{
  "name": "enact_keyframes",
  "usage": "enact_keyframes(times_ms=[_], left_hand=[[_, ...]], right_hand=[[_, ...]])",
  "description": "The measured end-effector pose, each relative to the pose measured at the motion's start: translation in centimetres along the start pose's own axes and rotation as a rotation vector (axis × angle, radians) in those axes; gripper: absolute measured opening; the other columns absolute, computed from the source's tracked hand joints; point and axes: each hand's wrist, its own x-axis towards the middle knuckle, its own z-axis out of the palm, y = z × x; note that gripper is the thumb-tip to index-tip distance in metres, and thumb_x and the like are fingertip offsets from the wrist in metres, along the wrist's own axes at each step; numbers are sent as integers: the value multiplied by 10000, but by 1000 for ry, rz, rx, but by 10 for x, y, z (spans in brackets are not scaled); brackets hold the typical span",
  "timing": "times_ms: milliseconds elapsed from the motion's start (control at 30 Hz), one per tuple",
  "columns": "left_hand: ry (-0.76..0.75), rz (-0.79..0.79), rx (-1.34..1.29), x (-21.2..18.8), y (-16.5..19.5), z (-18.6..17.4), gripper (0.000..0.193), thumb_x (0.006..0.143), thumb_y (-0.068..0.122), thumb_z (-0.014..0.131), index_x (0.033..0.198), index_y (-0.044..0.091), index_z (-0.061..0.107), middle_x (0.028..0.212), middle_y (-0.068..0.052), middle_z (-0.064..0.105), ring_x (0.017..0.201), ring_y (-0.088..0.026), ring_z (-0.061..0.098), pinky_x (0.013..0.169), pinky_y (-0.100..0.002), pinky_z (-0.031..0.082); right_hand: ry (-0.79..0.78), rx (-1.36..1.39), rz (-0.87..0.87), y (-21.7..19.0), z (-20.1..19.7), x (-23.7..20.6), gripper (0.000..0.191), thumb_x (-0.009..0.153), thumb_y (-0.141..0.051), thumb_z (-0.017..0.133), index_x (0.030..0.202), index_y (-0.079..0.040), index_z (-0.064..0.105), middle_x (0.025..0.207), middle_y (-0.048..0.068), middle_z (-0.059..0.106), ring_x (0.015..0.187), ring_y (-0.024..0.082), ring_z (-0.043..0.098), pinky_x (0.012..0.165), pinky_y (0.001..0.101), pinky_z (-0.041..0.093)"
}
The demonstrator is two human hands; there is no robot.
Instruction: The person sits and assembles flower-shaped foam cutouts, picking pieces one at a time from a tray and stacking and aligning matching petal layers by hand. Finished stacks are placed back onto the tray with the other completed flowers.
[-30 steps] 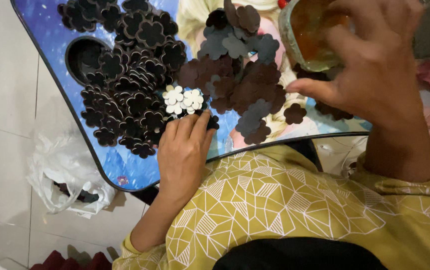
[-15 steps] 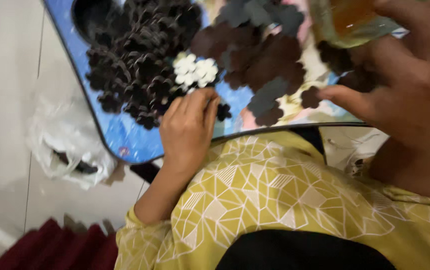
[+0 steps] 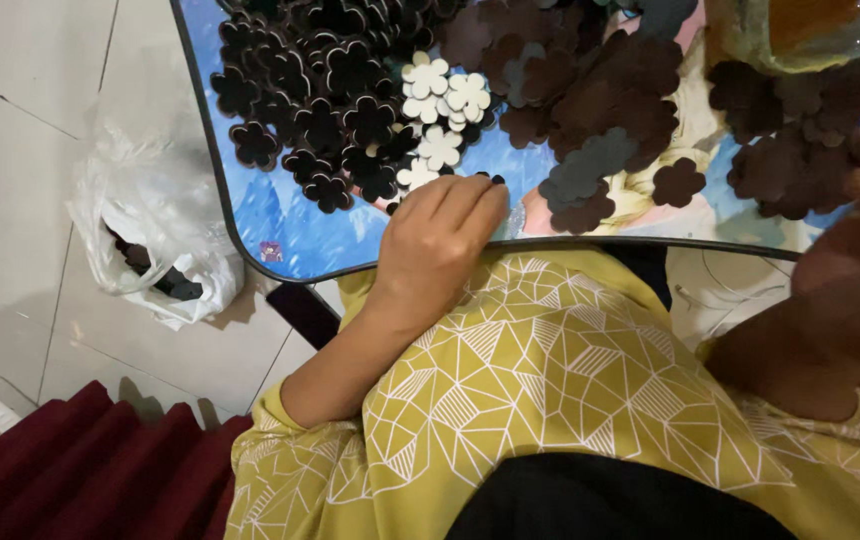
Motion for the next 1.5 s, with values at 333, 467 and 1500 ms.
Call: enact_keyframes(times_ms=[333,467,1500], left_hand=[[103,-459,-661,-11,17,4,132,1008,86,718,1110,6,688,994,-62,702,844,-157,640,744,-277,522],[1,-778,-1341,-14,17,7,143,1025,117,683,1042,-25,670,864,-18,689,752,-35,584,668,-213,506],[-80,-767,-1530,-27,10,21,165,1037,136,666,1037,-26,637,873,-61,732,741,-68,683,670,-226,568]], right_hand=[[-189,-127,44,-60,62,6,199,946,-75,582,1062,-22,734,1180,171,674,1029,273,608,913,369,494],[-246,-208,-163,-56,89,4,307,768,-22,566,992,-14,776,1094,183,671,1000,335,611,903,467,523],[-409,-239,-241,-52,91,-3,239,775,-60,667,986,-115,765,1148,117,649,1034,325,612,927,480,496]])
